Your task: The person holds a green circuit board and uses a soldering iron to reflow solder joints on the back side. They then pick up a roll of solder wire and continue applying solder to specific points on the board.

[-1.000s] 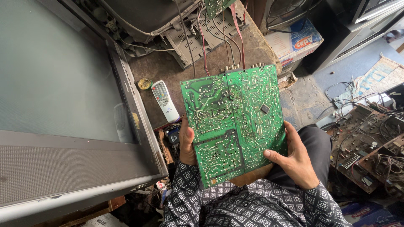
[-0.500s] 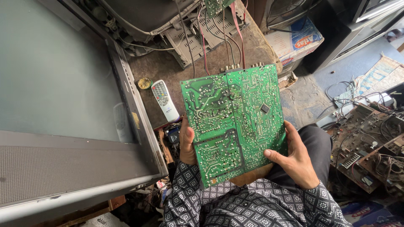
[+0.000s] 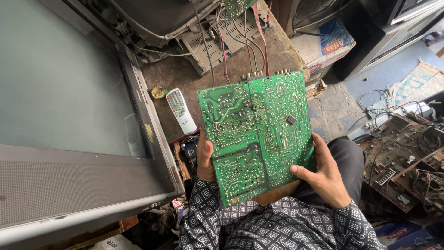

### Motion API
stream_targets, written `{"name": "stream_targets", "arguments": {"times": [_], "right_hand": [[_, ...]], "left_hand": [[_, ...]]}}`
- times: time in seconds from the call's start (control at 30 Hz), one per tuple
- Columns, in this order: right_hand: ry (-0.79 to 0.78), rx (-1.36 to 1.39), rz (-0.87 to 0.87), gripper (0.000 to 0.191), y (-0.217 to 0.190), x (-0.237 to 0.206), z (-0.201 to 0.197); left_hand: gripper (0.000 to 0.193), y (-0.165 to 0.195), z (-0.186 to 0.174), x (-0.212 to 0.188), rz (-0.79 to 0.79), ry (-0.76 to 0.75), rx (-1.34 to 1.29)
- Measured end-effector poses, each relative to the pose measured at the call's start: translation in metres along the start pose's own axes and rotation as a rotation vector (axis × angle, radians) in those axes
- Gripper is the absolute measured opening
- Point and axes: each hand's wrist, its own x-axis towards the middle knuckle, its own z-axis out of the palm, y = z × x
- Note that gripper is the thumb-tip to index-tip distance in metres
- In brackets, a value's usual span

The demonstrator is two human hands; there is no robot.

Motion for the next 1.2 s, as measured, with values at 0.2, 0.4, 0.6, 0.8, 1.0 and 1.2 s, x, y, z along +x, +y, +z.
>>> {"name": "stream_targets", "arguments": {"times": [0.2, 0.4, 0.6, 0.8, 1.0, 1.2], "right_hand": [[0.001, -0.002, -0.005, 0.106, -0.001, 0.003, 0.001], [0.001, -0.014, -0.008, 0.106, -0.001, 0.002, 0.000], [0.004, -0.010, -0.004, 0.105, -0.002, 0.002, 0.002], [0.005, -0.009, -0.003, 0.105, -0.002, 0.001, 0.003], [0.009, -0.016, -0.012, 0.104, -0.002, 0.001, 0.003], [0.004, -0.012, -0.014, 0.104, -0.002, -0.001, 0.004]], "left_hand": [[0.105, 0.001, -0.001, 0.003, 0.000, 0.029, 0.010], [0.104, 0.004, 0.006, 0.001, 0.003, 0.026, -0.014], [0.104, 0.006, 0.009, 0.001, -0.002, 0.031, -0.002], [0.102, 0.005, 0.004, 0.000, -0.004, 0.016, -0.014], [0.102, 0.004, 0.001, 0.002, 0.002, 0.009, -0.006], [0.101, 0.005, 0.002, -0.001, -0.002, 0.009, -0.022]]}}
